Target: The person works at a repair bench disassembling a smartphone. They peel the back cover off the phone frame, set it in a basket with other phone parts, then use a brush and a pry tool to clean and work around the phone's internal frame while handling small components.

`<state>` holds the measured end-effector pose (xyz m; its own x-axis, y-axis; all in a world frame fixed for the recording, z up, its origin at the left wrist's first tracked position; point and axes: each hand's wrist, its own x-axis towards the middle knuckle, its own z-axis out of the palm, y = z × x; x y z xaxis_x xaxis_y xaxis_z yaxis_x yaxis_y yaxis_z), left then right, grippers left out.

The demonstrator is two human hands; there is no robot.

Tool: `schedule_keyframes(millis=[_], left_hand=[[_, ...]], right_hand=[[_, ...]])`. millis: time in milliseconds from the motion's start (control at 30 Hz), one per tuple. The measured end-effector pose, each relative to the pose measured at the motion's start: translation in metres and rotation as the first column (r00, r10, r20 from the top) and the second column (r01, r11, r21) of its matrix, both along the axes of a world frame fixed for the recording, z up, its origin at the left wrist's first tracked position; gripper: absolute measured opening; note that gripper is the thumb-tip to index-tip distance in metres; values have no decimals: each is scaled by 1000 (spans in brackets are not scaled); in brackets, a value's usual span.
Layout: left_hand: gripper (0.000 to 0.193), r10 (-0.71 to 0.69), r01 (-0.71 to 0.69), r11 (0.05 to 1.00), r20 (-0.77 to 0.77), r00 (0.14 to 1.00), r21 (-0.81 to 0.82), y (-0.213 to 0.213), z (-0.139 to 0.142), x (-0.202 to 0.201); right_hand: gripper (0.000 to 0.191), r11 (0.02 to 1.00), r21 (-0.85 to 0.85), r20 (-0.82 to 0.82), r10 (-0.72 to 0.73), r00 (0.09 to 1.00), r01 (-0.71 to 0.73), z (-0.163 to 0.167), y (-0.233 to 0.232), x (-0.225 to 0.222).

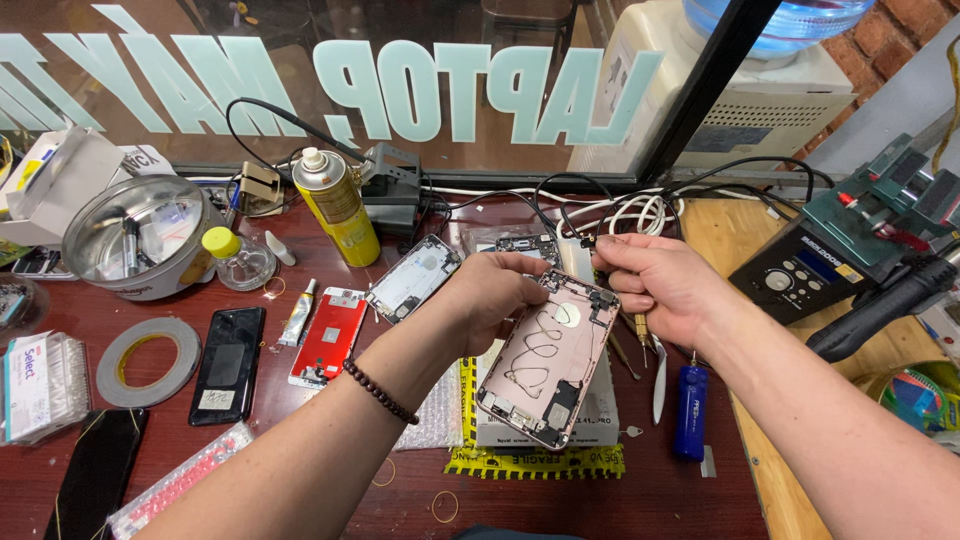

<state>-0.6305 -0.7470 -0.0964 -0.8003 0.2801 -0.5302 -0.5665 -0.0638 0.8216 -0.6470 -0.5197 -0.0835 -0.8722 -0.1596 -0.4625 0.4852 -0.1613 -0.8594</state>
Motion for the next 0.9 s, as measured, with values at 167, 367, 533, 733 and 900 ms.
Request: schedule_keyframes(millis=[167, 367, 533, 733, 900], left_hand=[[36, -2, 2, 1000, 9, 1000, 2, 0, -2, 3], [36, 1, -1, 1000, 6, 1000, 22, -4, -2, 6], [37, 6, -6, 1000, 3, 1000, 19, -6, -1, 8], [37, 18, -18, 999, 3, 1000, 32, -11, -5, 12], [37, 36, -37, 998, 20, 999, 41, -25, -11, 17]], right_hand=[[14, 1000, -16, -21, 24, 999, -24, -1, 0, 3], [10, 999, -11, -51, 36, 998, -37, 3, -3, 4], [10, 999, -12, -75, 51, 996, -52, 3, -5, 6], [9, 999, -5, -66, 38, 997, -38, -1, -9, 8], [9, 1000, 3, -53, -11, 999, 11, -9, -15, 4]])
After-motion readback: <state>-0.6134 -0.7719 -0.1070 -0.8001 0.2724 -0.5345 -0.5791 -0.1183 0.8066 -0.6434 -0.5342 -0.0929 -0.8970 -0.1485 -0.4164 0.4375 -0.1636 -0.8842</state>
